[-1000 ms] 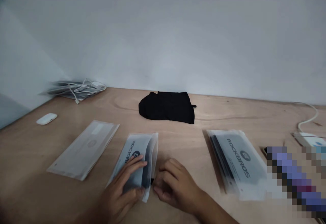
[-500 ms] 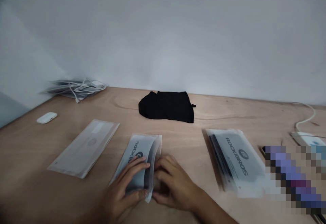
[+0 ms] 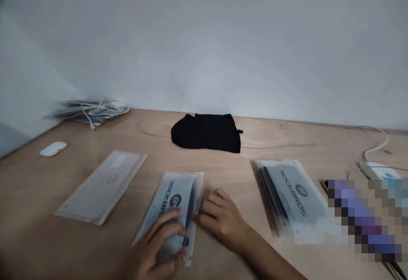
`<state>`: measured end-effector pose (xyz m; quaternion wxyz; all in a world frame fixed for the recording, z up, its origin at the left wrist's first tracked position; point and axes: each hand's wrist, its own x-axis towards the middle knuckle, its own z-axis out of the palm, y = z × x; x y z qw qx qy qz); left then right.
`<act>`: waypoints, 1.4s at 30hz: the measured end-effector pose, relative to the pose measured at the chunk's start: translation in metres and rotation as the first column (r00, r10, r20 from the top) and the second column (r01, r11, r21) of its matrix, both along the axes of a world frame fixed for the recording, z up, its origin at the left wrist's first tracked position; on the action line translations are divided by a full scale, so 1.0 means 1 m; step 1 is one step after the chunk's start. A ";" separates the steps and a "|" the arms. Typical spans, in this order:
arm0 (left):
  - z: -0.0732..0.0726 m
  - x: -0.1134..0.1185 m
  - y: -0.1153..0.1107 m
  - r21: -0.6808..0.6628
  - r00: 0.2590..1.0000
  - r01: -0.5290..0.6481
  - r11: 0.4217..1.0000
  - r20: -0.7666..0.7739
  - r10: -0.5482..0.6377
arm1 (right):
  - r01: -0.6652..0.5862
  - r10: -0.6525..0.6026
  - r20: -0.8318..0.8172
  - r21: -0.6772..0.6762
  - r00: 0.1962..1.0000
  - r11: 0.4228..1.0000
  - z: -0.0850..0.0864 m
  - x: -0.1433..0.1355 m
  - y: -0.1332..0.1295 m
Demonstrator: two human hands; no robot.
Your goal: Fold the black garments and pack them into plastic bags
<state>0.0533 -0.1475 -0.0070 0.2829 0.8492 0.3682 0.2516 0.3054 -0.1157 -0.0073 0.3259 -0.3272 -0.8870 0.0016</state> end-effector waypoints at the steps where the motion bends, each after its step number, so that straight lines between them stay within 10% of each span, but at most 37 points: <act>1: -0.003 0.001 -0.005 -0.001 0.999 0.040 0.999 0.004 -0.040 | 0.078 -0.078 0.015 -0.004 0.997 0.997 -0.002 0.005 0.006; 6: -0.012 0.011 -0.013 -0.021 0.988 0.132 0.991 -0.076 -0.133 | 0.384 -0.383 0.035 -0.077 0.923 0.920 -0.008 0.022 0.029; 11: 0.016 0.026 0.024 0.013 0.912 0.313 0.950 -0.284 -0.297 | 0.497 -0.509 -0.004 -0.208 0.861 0.843 -0.017 0.018 0.028; 19: 0.024 0.050 0.057 0.081 0.852 0.138 0.987 -0.518 -0.077 | 0.583 -0.598 0.135 -0.466 0.790 0.665 -0.010 0.003 0.005; 27: 0.004 0.034 0.070 0.188 0.926 -0.025 0.982 -0.365 0.094 | 0.187 -0.639 -0.222 -0.841 0.737 0.508 0.012 -0.006 0.006; 31: -0.007 0.024 0.084 0.240 0.910 -0.188 0.952 -0.324 0.261 | 0.404 -0.795 -0.182 -0.783 0.578 0.473 0.058 0.044 -0.004; 35: -0.013 0.024 0.088 0.286 0.892 -0.161 0.945 -0.367 0.263 | 0.789 -0.960 0.070 -0.588 0.271 0.180 0.092 0.145 -0.020; 42: -0.014 0.025 0.087 0.297 0.884 -0.160 0.941 -0.380 0.271 | 0.954 -0.904 0.372 -0.281 0.212 0.108 0.043 0.263 -0.013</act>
